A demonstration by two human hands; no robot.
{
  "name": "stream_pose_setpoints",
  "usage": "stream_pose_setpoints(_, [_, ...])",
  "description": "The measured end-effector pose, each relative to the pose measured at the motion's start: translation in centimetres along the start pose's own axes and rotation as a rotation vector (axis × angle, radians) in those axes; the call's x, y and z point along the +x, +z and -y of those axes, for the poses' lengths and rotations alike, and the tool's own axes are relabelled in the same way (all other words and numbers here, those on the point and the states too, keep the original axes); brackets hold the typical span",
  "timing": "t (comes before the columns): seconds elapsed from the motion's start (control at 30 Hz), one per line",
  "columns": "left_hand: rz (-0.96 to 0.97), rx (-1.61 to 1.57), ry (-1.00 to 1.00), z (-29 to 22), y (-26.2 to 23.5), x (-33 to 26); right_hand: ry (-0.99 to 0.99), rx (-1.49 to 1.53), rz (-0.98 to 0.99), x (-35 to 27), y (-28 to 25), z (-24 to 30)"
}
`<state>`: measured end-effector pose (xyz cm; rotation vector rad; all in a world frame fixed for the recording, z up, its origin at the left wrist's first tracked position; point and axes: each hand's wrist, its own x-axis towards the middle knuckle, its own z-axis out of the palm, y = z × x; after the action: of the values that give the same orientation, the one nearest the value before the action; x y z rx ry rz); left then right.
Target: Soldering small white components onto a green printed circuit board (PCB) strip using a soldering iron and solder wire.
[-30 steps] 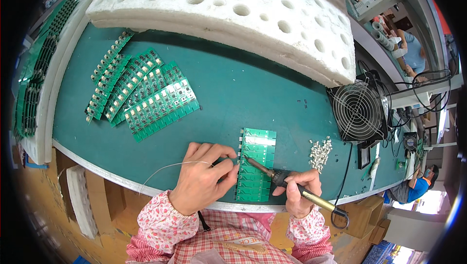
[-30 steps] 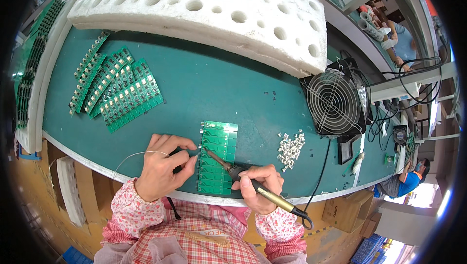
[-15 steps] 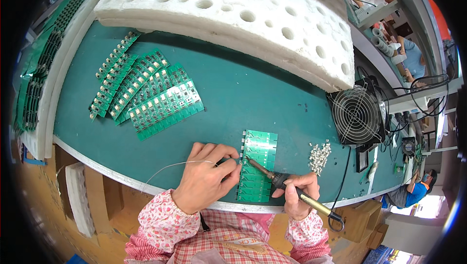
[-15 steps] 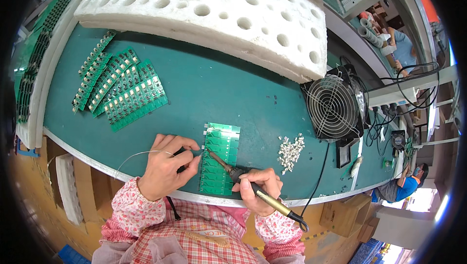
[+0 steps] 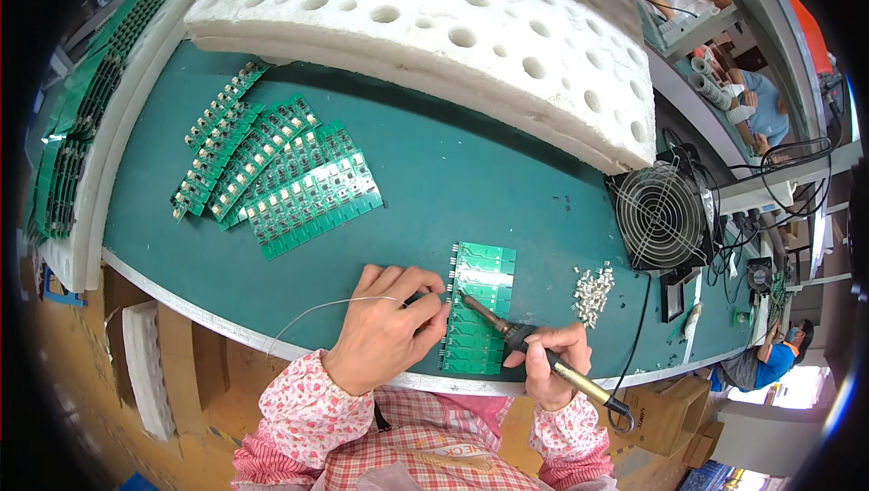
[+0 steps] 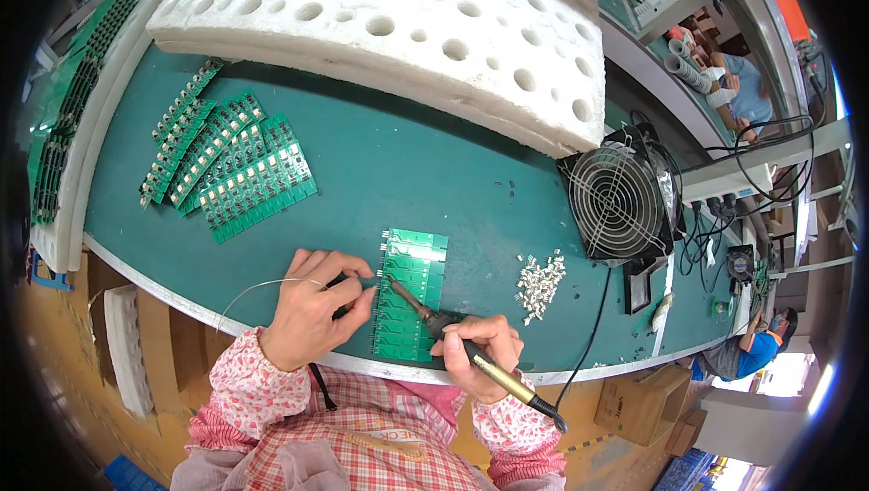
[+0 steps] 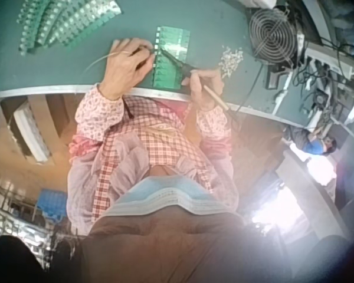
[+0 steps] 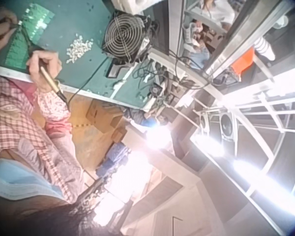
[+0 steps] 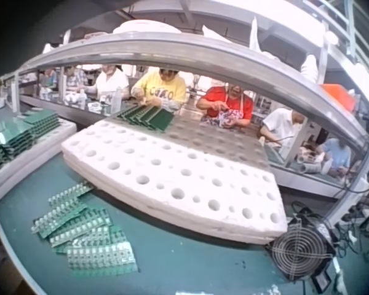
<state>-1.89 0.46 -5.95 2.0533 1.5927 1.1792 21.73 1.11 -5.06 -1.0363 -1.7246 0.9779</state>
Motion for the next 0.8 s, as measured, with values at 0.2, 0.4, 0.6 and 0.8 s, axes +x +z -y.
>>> stream_pose_setpoints(0.2, [0.016,-0.050,-0.041,-0.2,-0.6,-0.3,0.119,0.114,-0.192,-0.9,-0.3,0.1])
stream_pose_setpoints(0.4, [0.057,-0.056,-0.050,-0.8,-1.0,-0.9,0.153,0.183,-0.169,-1.7,-0.5,0.2])
stream_pose_setpoints(0.6, [0.070,-0.042,-0.053,-0.8,-1.0,-0.7,0.134,0.156,-0.102,-1.3,-0.2,0.4])
stream_pose_setpoints(0.8, [0.069,-0.028,-0.055,-0.7,-0.7,-0.5,0.133,0.140,-0.082,-1.1,-0.1,0.3])
